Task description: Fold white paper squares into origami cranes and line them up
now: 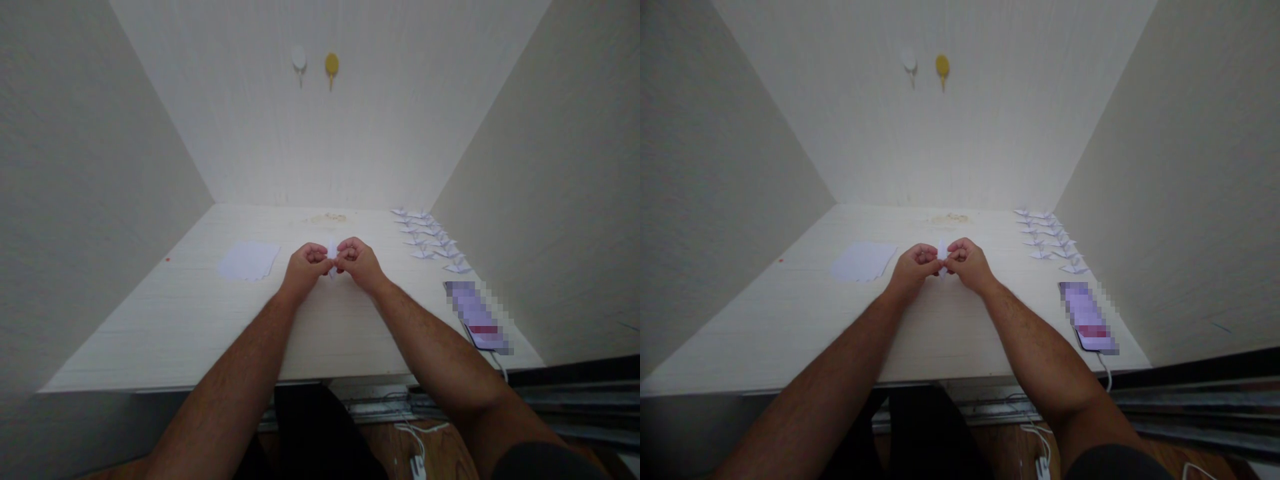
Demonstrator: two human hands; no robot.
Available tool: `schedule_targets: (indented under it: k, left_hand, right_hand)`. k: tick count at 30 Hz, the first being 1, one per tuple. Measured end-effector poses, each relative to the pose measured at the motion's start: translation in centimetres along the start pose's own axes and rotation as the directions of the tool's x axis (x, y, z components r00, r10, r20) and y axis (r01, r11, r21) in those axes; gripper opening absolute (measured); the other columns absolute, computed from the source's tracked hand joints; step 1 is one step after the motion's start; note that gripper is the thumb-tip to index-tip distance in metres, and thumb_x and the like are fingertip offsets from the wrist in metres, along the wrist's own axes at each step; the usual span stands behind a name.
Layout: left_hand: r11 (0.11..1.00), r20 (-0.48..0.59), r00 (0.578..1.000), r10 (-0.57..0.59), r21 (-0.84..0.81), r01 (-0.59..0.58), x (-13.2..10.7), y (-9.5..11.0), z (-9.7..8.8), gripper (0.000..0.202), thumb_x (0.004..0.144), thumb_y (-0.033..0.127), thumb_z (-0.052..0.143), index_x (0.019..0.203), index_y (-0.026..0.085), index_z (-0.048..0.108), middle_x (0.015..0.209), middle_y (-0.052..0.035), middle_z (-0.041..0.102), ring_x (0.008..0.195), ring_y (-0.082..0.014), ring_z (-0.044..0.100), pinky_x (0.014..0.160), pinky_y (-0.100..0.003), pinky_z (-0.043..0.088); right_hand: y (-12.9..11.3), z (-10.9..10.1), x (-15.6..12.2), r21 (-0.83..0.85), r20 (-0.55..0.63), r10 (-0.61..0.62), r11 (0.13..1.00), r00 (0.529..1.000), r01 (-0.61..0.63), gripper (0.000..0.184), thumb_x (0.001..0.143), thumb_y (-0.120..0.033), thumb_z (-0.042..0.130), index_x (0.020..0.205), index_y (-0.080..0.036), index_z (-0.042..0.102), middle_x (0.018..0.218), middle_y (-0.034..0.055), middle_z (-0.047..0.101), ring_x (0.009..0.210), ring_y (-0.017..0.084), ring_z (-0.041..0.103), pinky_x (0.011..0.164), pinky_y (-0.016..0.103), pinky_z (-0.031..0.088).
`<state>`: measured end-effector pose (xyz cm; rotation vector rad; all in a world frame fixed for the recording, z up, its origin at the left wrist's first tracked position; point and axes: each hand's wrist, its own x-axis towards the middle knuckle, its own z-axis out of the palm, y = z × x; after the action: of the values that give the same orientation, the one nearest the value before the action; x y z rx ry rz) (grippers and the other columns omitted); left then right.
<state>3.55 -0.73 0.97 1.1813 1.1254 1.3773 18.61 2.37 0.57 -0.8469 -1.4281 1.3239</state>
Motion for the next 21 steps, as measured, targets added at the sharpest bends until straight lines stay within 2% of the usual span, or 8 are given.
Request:
schedule_targets:
  k: [7, 13, 21]
  left_hand:
    - [1.000, -0.003, 1.000, -0.008, 0.014, 0.008, 0.22, -0.09, -0.21, 0.035, 0.060, 0.028, 0.080, 0.085, 0.014, 0.061, 0.068, -0.0004, 0.066, 0.058, -0.0112, 0.060, 0.059, -0.025, 0.047]
    - [1.000, -0.044, 0.999, 0.008, 0.013, -0.008, 0.14, 0.31, -0.04, 0.029, 0.060, 0.024, 0.077, 0.084, 0.014, 0.064, 0.068, -0.0004, 0.068, 0.058, -0.0108, 0.060, 0.060, -0.025, 0.048]
    - [1.000, -0.012, 1.000, -0.014, -0.008, 0.014, 0.33, -0.49, -0.36, 0.027, 0.061, 0.029, 0.078, 0.081, 0.014, 0.067, 0.069, -0.0024, 0.069, 0.058, -0.0121, 0.060, 0.061, -0.027, 0.049]
  right_hand:
    - [0.27, -0.14, 0.13, 0.025, 0.023, 0.017, 1.000, 1.000, -0.018, 0.034, 0.064, -0.031, 0.077, 0.086, -0.020, 0.053, 0.056, -0.0070, 0.063, 0.049, 0.010, 0.058, 0.051, 0.023, 0.047]
    - [0.30, 0.10, 0.09, 0.046, 0.066, 0.092, 0.994, 0.994, -0.095, 0.042, 0.059, -0.037, 0.082, 0.088, -0.019, 0.058, 0.061, -0.0037, 0.068, 0.050, 0.010, 0.059, 0.051, 0.024, 0.049]
    - [0.01, -0.07, -0.12, 0.047, 0.049, 0.101, 0.994, 0.994, -0.103, 0.029, 0.059, -0.032, 0.080, 0.077, -0.018, 0.062, 0.055, -0.0033, 0.066, 0.048, 0.010, 0.058, 0.050, 0.023, 0.047]
